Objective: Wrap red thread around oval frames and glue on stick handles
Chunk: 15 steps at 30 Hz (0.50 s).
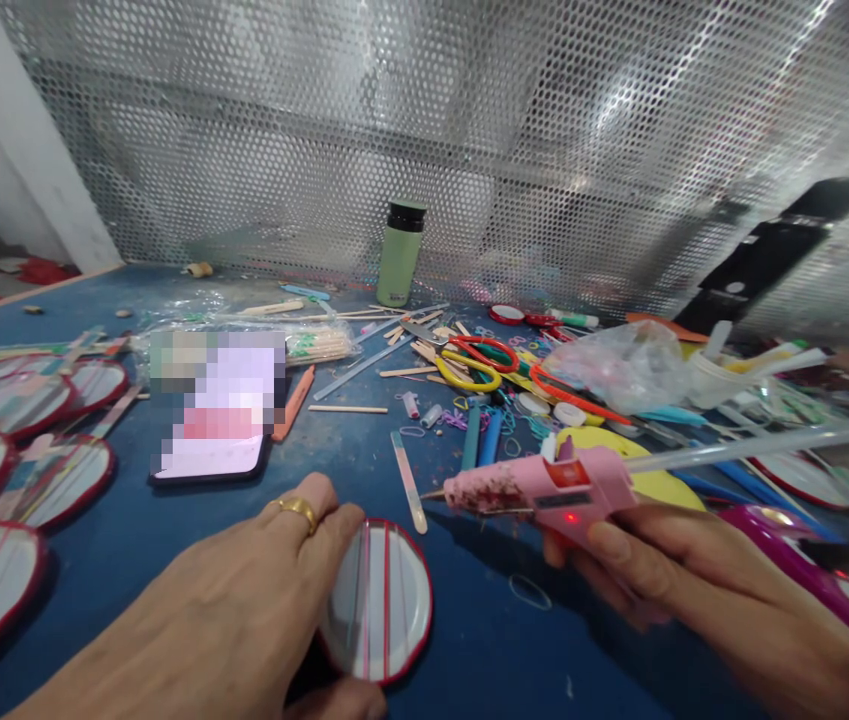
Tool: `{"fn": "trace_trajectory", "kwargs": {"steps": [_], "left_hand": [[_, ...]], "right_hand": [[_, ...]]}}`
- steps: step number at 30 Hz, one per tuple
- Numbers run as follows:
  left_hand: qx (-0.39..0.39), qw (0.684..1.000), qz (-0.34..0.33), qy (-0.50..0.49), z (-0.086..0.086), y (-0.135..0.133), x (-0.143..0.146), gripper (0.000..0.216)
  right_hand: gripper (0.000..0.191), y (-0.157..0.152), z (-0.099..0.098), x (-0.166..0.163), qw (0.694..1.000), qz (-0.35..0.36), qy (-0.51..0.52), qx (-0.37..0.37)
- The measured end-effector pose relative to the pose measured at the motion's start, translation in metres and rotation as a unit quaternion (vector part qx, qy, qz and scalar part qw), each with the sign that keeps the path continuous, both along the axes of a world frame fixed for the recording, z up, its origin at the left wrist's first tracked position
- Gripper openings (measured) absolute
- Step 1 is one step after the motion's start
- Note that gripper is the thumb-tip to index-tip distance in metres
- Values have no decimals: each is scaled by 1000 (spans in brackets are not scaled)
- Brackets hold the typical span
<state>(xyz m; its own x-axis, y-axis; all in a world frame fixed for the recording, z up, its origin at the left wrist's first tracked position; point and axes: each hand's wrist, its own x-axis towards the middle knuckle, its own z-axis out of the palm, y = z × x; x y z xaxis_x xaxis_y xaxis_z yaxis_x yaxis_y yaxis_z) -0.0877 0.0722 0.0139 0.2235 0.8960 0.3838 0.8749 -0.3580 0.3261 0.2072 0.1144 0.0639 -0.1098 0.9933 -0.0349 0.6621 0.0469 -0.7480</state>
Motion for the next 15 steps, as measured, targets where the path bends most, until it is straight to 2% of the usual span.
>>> {"fn": "trace_trajectory", "kwargs": {"steps": [3, 7, 11, 13, 15], "left_hand": [[-20, 1000, 3, 6, 1, -1, -1, 52], [-55, 998, -25, 24, 13, 5, 2, 53], [-116, 990, -75, 42, 28, 12, 9, 35], [-116, 989, -78, 48, 31, 12, 12, 31], [-85, 993, -73, 43, 29, 9, 15, 37]], "right_hand": [[66, 0, 5, 0, 998, 21, 22, -59], [63, -3, 6, 3, 995, 30, 36, -89], [62, -5, 3, 1, 993, 35, 63, -91], [62, -6, 3, -2, 993, 33, 74, -87], [61, -5, 3, -5, 993, 32, 86, -80]]}}
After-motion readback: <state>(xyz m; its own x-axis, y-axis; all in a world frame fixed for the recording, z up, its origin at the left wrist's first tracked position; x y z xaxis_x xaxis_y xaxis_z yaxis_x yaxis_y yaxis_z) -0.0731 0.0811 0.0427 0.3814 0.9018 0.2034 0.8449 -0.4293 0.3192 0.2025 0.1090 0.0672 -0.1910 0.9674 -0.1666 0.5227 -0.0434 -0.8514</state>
